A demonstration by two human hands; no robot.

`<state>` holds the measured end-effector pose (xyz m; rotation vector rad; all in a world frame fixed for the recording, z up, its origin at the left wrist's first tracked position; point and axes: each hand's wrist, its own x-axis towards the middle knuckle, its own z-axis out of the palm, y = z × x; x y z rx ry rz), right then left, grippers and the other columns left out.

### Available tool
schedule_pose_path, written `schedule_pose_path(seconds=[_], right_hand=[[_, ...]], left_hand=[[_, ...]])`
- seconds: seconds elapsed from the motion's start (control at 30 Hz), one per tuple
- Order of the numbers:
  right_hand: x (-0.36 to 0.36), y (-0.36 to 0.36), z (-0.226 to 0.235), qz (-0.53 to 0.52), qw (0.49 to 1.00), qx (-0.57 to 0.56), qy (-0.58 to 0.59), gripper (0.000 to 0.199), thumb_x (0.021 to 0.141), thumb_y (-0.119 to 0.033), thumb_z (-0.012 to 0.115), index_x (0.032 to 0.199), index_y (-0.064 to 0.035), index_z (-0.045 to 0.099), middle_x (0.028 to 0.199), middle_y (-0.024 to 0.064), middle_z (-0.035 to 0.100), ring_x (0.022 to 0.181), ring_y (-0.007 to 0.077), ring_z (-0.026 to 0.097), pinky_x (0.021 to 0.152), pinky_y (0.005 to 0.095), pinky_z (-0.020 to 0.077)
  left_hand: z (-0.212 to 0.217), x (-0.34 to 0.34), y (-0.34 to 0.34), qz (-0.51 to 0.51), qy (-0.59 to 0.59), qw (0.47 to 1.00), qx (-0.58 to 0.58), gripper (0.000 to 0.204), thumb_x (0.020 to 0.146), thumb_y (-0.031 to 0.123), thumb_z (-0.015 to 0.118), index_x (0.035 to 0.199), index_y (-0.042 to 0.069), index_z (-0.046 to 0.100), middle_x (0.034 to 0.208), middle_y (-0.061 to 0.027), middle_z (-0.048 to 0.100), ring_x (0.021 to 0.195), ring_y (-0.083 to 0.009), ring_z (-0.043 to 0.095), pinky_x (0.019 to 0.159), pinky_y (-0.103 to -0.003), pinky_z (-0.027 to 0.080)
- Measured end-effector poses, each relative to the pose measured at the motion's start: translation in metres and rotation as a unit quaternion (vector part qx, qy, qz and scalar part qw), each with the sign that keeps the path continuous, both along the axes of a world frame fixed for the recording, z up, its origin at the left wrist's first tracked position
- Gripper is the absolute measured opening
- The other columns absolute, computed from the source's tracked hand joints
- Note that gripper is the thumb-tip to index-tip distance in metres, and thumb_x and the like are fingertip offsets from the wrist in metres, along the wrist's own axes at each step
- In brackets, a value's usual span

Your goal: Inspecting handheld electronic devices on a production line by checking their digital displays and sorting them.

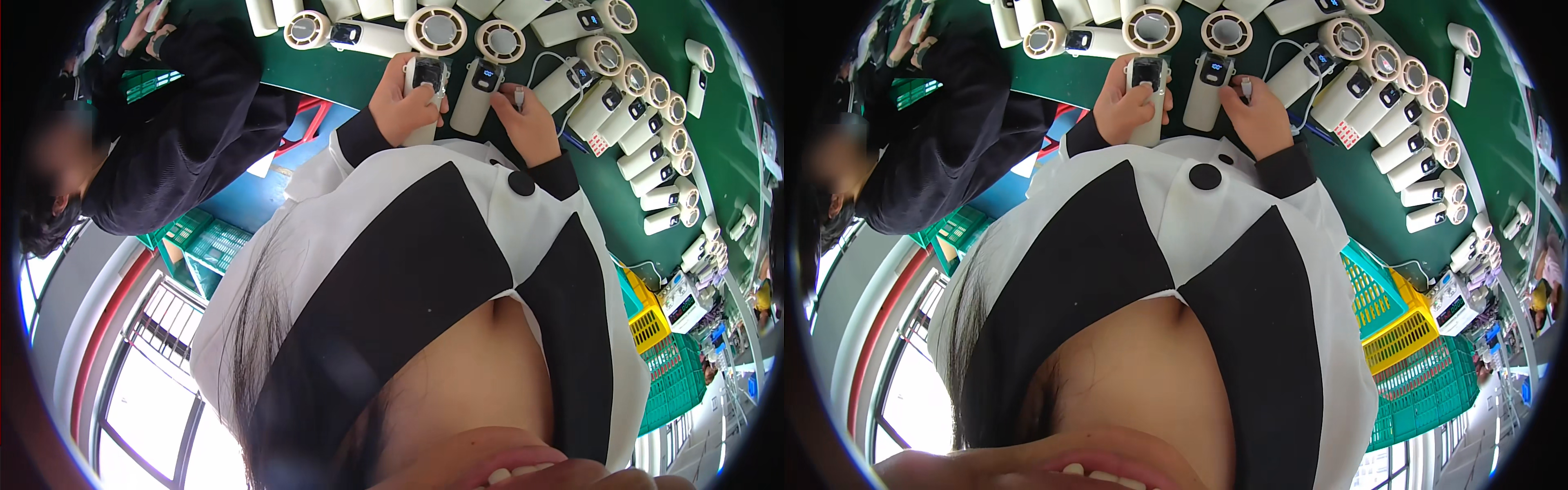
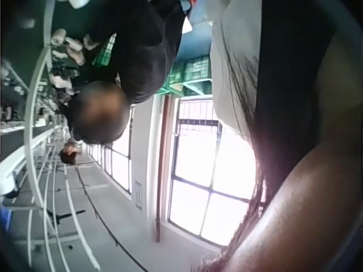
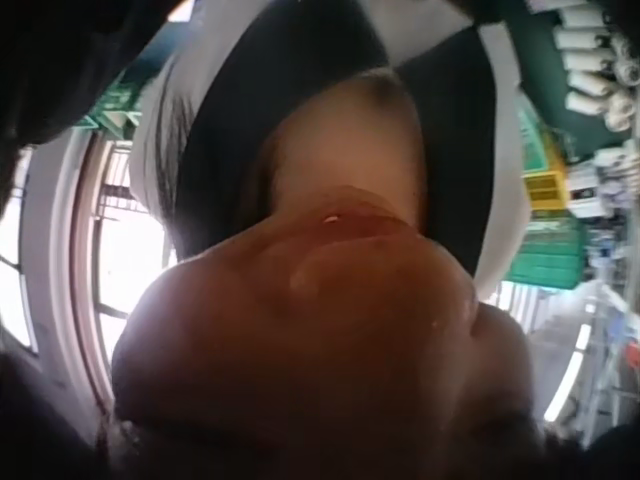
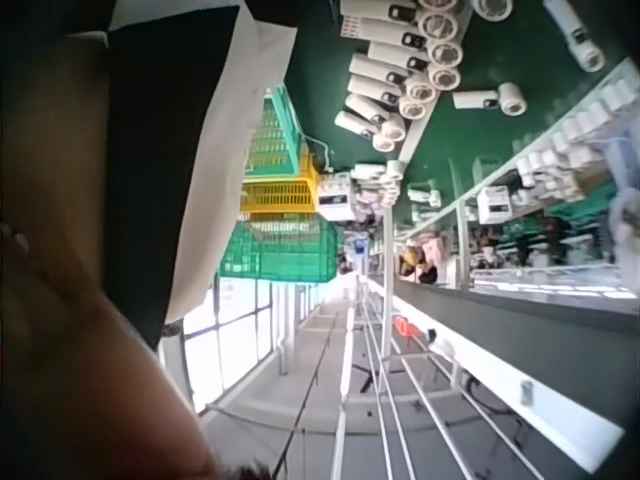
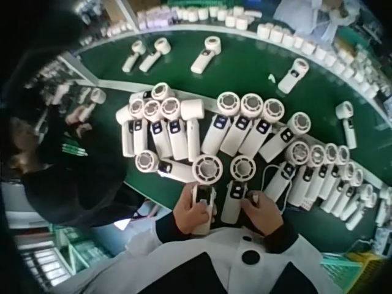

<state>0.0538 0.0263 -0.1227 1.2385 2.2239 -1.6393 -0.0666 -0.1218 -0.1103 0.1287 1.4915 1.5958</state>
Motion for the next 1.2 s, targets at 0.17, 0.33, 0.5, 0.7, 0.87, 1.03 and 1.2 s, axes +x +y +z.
schedule_pose_path(seconds=[0.17, 0.33, 0.5, 0.7, 0.87, 1.03, 1.2], right_hand=[[-0.006, 0.005, -0.007, 0.001, 0.999, -0.040, -0.014, 0.037, 0.078, -0.033, 0.053, 0.093, 0.0013, 0.054, 0.078, 0.0073, 0.056, 0.067, 0.0172, 0.051, 0.062, 0.0246, 0.0408], [-0.003, 0.008, -0.015, 0.000, 0.999, -0.050, -0.010, 0.038, 0.077, -0.033, 0.054, 0.093, 0.0010, 0.054, 0.077, 0.0065, 0.055, 0.068, 0.0163, 0.049, 0.062, 0.0240, 0.0399], [-0.005, 0.007, -0.012, -0.004, 0.998, -0.064, -0.016, 0.039, 0.078, -0.034, 0.054, 0.095, 0.0011, 0.054, 0.077, 0.0066, 0.055, 0.068, 0.0164, 0.050, 0.062, 0.0237, 0.0402], [-0.007, 0.005, -0.005, 0.000, 0.999, -0.048, -0.017, 0.040, 0.078, -0.034, 0.054, 0.098, 0.0009, 0.053, 0.079, 0.0074, 0.056, 0.068, 0.0170, 0.051, 0.062, 0.0238, 0.0408], [-0.006, 0.005, -0.004, 0.012, 0.999, -0.033, -0.032, 0.041, 0.079, -0.034, 0.053, 0.100, 0.0008, 0.052, 0.080, 0.0086, 0.057, 0.068, 0.0177, 0.052, 0.063, 0.0244, 0.0415], [-0.003, 0.005, -0.006, 0.009, 0.999, -0.036, -0.021, 0.040, 0.080, -0.034, 0.052, 0.101, 0.0003, 0.052, 0.080, 0.0092, 0.058, 0.068, 0.0181, 0.052, 0.062, 0.0247, 0.0419], [-0.002, 0.005, -0.006, 0.010, 0.999, -0.036, -0.016, 0.039, 0.080, -0.034, 0.052, 0.101, -0.0004, 0.052, 0.079, 0.0091, 0.058, 0.067, 0.0179, 0.052, 0.061, 0.0250, 0.0419]], left_hand=[[-0.013, -0.002, 0.007, -0.012, -0.033, 0.998, 0.050, 0.052, 0.062, -0.006, 0.034, 0.114, 0.003, 0.034, 0.092, -0.0156, 0.049, 0.067, -0.0221, 0.052, 0.054, -0.030, 0.045], [-0.020, -0.005, 0.013, -0.024, -0.033, 0.998, 0.045, 0.050, 0.064, -0.006, 0.034, 0.113, 0.004, 0.033, 0.093, -0.0159, 0.049, 0.067, -0.0226, 0.052, 0.054, -0.031, 0.046], [-0.023, -0.007, 0.013, -0.034, -0.031, 0.996, 0.082, 0.049, 0.064, -0.006, 0.034, 0.113, 0.003, 0.032, 0.093, -0.0168, 0.049, 0.067, -0.0232, 0.052, 0.054, -0.030, 0.046], [-0.023, -0.010, 0.017, -0.041, -0.025, 0.996, 0.075, 0.049, 0.065, -0.006, 0.033, 0.113, 0.002, 0.031, 0.093, -0.0178, 0.049, 0.067, -0.0237, 0.052, 0.053, -0.031, 0.046], [-0.023, -0.011, 0.017, -0.046, -0.020, 0.997, 0.056, 0.050, 0.064, -0.007, 0.032, 0.113, 0.002, 0.029, 0.094, -0.0186, 0.049, 0.067, -0.0245, 0.053, 0.054, -0.031, 0.046], [-0.022, -0.013, 0.017, -0.052, -0.025, 0.997, 0.055, 0.051, 0.064, -0.007, 0.032, 0.114, 0.002, 0.028, 0.096, -0.0190, 0.048, 0.067, -0.0249, 0.053, 0.055, -0.032, 0.046], [-0.021, -0.014, 0.017, -0.062, -0.025, 0.996, 0.053, 0.052, 0.064, -0.007, 0.032, 0.115, 0.002, 0.027, 0.096, -0.0192, 0.048, 0.067, -0.0253, 0.053, 0.055, -0.032, 0.046]])
